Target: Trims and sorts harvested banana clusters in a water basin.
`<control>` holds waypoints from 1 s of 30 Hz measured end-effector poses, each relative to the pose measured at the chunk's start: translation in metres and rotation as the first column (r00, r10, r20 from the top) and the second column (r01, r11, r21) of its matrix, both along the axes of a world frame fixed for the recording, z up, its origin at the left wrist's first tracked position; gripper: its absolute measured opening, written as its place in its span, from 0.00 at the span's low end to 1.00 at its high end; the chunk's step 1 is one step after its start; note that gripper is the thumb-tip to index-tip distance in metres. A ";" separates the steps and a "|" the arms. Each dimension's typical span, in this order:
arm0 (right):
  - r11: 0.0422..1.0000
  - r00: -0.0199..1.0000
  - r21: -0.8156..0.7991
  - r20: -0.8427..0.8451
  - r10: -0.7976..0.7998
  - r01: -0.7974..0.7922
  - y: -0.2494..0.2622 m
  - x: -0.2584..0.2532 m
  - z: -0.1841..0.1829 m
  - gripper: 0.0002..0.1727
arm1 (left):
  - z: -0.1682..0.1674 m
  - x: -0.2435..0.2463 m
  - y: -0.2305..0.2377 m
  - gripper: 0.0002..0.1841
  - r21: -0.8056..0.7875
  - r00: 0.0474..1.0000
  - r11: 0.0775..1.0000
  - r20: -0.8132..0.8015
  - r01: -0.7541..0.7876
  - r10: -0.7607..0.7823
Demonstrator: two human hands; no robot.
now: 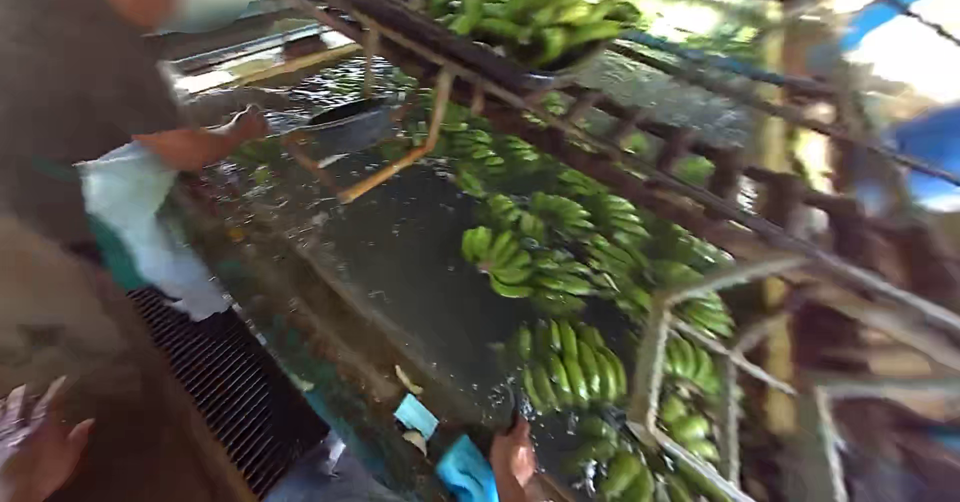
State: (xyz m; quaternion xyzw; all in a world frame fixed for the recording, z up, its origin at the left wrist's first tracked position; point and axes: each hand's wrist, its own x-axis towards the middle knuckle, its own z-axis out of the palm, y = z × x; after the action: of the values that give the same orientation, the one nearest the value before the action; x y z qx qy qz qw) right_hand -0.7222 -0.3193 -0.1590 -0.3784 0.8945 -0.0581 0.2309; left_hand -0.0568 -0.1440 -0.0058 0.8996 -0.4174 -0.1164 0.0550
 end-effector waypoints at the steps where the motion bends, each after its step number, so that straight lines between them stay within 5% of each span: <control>1: 0.999 1.000 0.041 0.006 -0.020 0.019 -0.003 0.002 0.004 0.34 | -0.008 -0.031 -0.065 0.42 -0.087 0.994 0.991 -0.037 0.102 -0.105; 4: 0.996 0.999 0.076 -0.005 -0.047 0.047 -0.011 0.003 0.006 0.31 | -0.037 -0.121 -0.232 0.38 -0.247 0.830 0.806 -0.012 0.537 -0.557; 8: 0.994 1.000 0.109 -0.015 0.010 -0.008 -0.016 0.002 0.008 0.27 | -0.047 -0.280 -0.404 0.38 -0.044 0.506 0.517 -0.156 0.855 -0.849; 12: 0.996 1.000 0.090 0.019 0.025 -0.026 -0.021 -0.001 0.012 0.24 | -0.083 -0.408 -0.528 0.44 0.032 0.280 0.278 -0.140 0.960 -0.950; 17: 0.995 0.999 0.099 0.042 -0.006 0.001 -0.031 -0.003 0.009 0.20 | -0.150 -0.495 -0.646 0.58 0.091 0.076 0.069 -0.081 0.993 -0.994; 19: 0.997 1.000 0.082 0.007 -0.002 0.002 -0.033 -0.004 0.004 0.18 | -0.173 -0.514 -0.662 0.48 0.077 -0.018 -0.028 -0.131 0.997 -0.991; 21: 0.998 1.000 0.069 -0.030 -0.005 0.007 -0.034 -0.003 0.004 0.17 | -0.196 -0.524 -0.649 0.33 -0.069 0.044 0.055 -0.155 0.996 -0.987; 23: 0.998 0.997 0.057 -0.072 0.005 -0.001 -0.036 0.000 0.001 0.16 | -0.215 -0.534 -0.616 0.28 -0.184 0.233 0.281 -0.242 0.942 -0.942; 25: 0.998 0.994 0.062 -0.103 0.018 -0.012 -0.035 0.000 -0.004 0.16 | -0.203 -0.551 -0.577 0.29 -0.068 0.455 0.524 -0.410 0.849 -0.790; 27: 0.999 0.991 0.046 -0.133 0.035 -0.029 -0.033 0.000 -0.009 0.15 | -0.175 -0.558 -0.559 0.32 0.097 0.569 0.665 -0.617 0.740 -0.543; 28: 0.999 0.989 0.032 -0.141 0.036 -0.032 -0.032 0.000 -0.012 0.15 | -0.169 -0.551 -0.558 0.32 0.126 0.542 0.723 -0.750 0.680 -0.379; 30: 0.999 0.991 0.030 -0.129 0.017 -0.013 -0.032 0.000 -0.015 0.16 | -0.160 -0.515 -0.554 0.28 0.175 0.321 0.812 -0.947 0.556 -0.016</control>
State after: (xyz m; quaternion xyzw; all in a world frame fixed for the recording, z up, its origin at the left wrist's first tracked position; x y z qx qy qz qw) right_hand -0.7225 -0.3513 -0.1743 -0.3848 0.9054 -0.0187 0.1782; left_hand -0.5717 -0.6975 -0.1663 0.5693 -0.4306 -0.6996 0.0318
